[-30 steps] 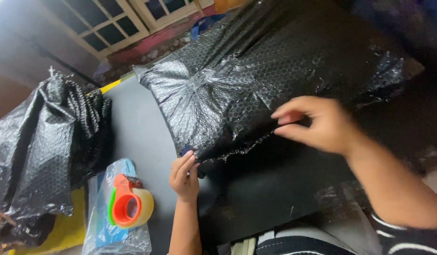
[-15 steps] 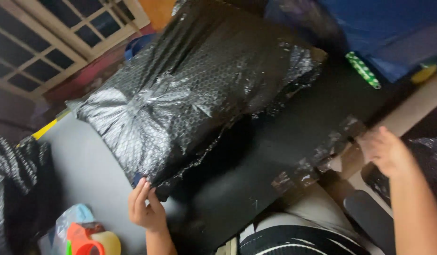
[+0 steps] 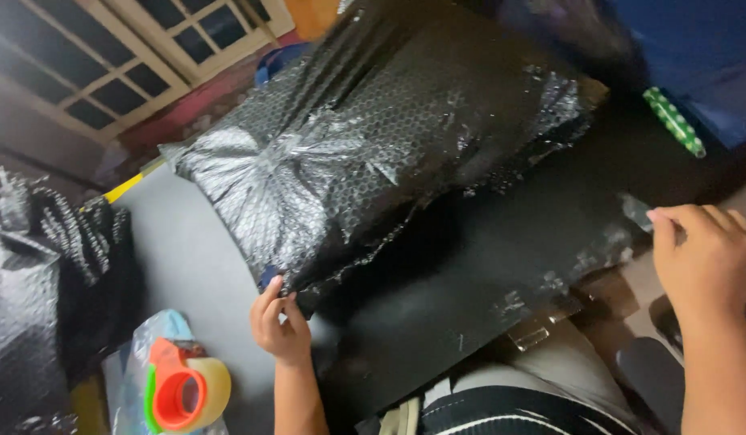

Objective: The person wraps a rectangular package in black bubble wrap and secures it with clear packing tape. They apply tape to multiple edges and corners, smooth the wrap, and fold the edges to seal the package.

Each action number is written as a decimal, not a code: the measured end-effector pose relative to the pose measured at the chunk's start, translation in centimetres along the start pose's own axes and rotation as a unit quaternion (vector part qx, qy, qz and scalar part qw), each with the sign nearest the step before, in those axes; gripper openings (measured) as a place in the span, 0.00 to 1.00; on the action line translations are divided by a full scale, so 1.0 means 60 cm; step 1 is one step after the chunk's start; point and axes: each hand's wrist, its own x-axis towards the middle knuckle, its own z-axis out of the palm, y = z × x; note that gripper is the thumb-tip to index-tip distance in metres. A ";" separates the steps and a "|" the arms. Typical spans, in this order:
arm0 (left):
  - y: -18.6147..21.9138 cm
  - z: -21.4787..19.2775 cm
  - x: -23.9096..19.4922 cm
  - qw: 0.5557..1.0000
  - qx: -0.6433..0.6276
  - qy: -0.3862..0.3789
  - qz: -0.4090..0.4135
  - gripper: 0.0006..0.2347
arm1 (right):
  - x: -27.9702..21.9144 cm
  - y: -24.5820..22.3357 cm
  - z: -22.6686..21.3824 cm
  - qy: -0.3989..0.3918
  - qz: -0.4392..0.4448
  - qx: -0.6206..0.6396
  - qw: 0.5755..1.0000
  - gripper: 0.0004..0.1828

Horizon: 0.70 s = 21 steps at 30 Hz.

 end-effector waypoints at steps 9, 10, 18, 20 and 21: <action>-0.007 0.005 0.004 1.000 0.009 0.021 0.004 0.06 | 0.119 -0.460 -0.154 0.050 -0.507 0.351 0.785 0.06; -0.009 0.006 0.007 0.999 0.009 0.035 0.009 0.08 | 0.107 -0.504 -0.134 0.081 -0.502 0.400 0.763 0.08; -0.020 0.007 -0.001 0.999 0.007 0.039 0.008 0.07 | 0.079 -0.670 -0.005 0.193 -0.546 0.364 0.729 0.18; -0.019 0.007 -0.001 0.999 0.006 0.040 0.007 0.07 | 0.087 -0.691 0.010 0.213 -0.543 0.357 0.729 0.19; -0.019 0.007 -0.001 0.999 0.001 0.039 0.003 0.07 | 0.090 -0.700 0.018 0.228 -0.543 0.353 0.727 0.20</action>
